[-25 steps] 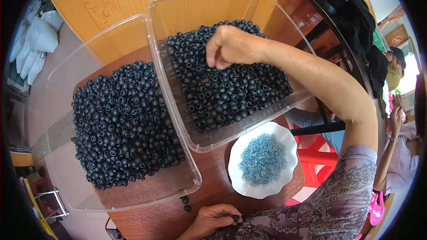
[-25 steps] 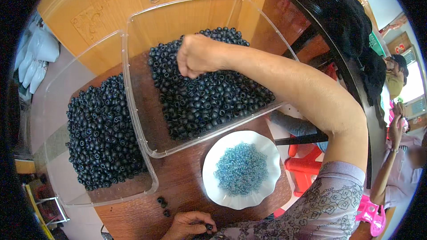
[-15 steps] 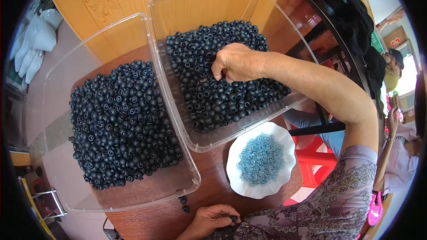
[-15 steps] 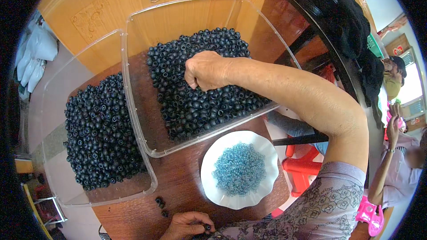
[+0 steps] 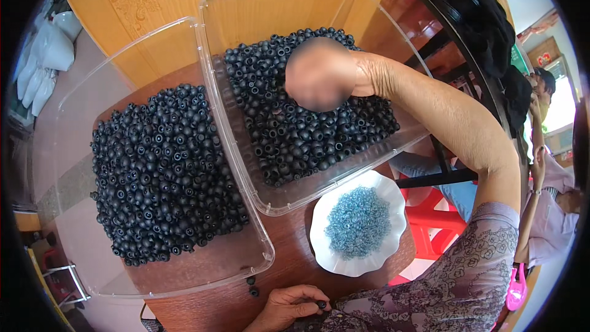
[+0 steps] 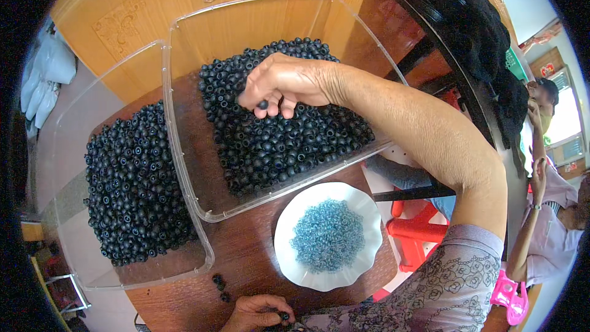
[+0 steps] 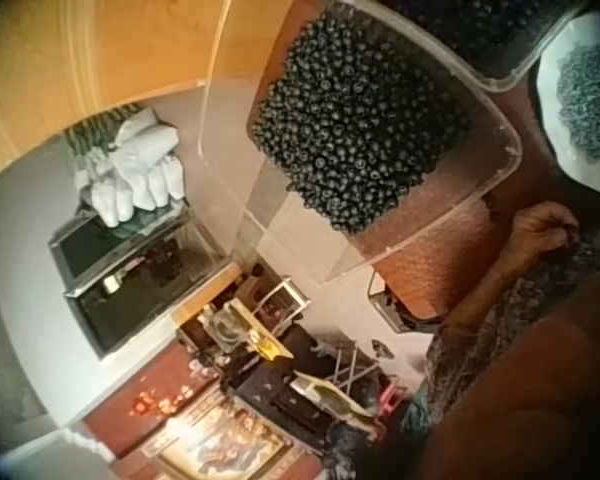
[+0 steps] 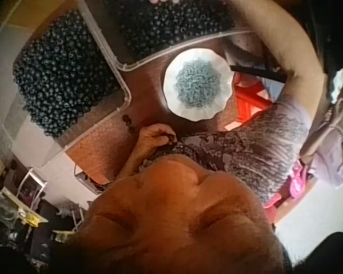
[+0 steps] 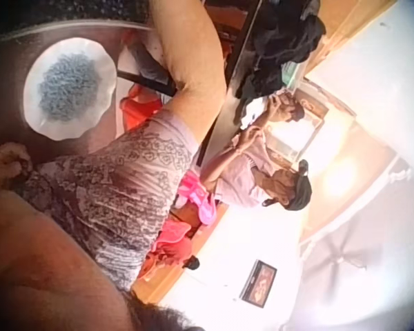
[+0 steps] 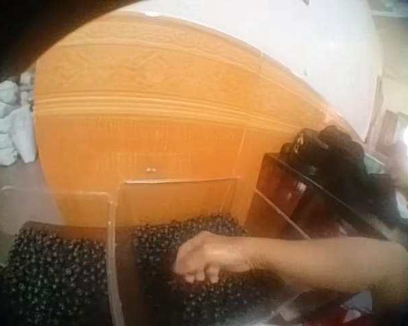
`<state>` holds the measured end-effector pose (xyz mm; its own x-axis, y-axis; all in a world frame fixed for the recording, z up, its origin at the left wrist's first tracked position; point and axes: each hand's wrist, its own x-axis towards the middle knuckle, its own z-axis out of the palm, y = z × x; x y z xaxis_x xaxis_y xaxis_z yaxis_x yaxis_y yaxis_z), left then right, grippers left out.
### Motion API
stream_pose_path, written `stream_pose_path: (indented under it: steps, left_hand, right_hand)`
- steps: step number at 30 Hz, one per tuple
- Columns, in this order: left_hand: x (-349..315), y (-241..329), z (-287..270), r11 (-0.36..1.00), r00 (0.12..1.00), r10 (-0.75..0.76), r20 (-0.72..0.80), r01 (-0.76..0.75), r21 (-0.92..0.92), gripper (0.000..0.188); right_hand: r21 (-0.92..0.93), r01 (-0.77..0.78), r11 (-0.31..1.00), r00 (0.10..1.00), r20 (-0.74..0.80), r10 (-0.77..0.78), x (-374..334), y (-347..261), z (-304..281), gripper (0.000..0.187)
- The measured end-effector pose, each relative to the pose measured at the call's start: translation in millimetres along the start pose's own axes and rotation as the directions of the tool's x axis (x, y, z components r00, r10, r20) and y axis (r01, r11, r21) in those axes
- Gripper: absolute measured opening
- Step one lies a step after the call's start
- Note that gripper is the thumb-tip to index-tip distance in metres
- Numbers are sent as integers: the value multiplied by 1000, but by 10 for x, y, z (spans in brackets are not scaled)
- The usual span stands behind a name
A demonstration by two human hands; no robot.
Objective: Manually picking up small blue beads and inserting them into black ring-shaped components at a desk.
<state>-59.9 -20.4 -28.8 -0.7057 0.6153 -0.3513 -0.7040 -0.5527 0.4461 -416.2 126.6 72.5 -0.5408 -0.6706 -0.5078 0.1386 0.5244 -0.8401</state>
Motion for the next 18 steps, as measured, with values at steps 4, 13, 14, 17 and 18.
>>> stream_pose_path:
  steps: [4,13,14,17,18]
  left_hand:
    - [-6,-83,-65,999,1000,-1,0,1,48,17]
    - [0,-10,-30,999,999,-33,-8,33,6,17]
    - [4,-22,-41,999,999,-33,3,33,-13,17]
    - [3,-22,-32,1000,1000,-12,12,12,-11,18]
    - [2,-20,-28,1000,1000,10,9,-10,9,18]
  right_hand:
    - [-96,-57,994,994,-96,48,7,-48,1,10]
    - [-807,177,563,979,88,-182,-45,191,-86,24]
    - [-836,191,514,974,98,-203,-46,206,-85,24]
    - [-919,205,338,967,136,-216,-25,206,-83,25]
    - [-918,206,338,967,137,-217,-12,212,-68,25]
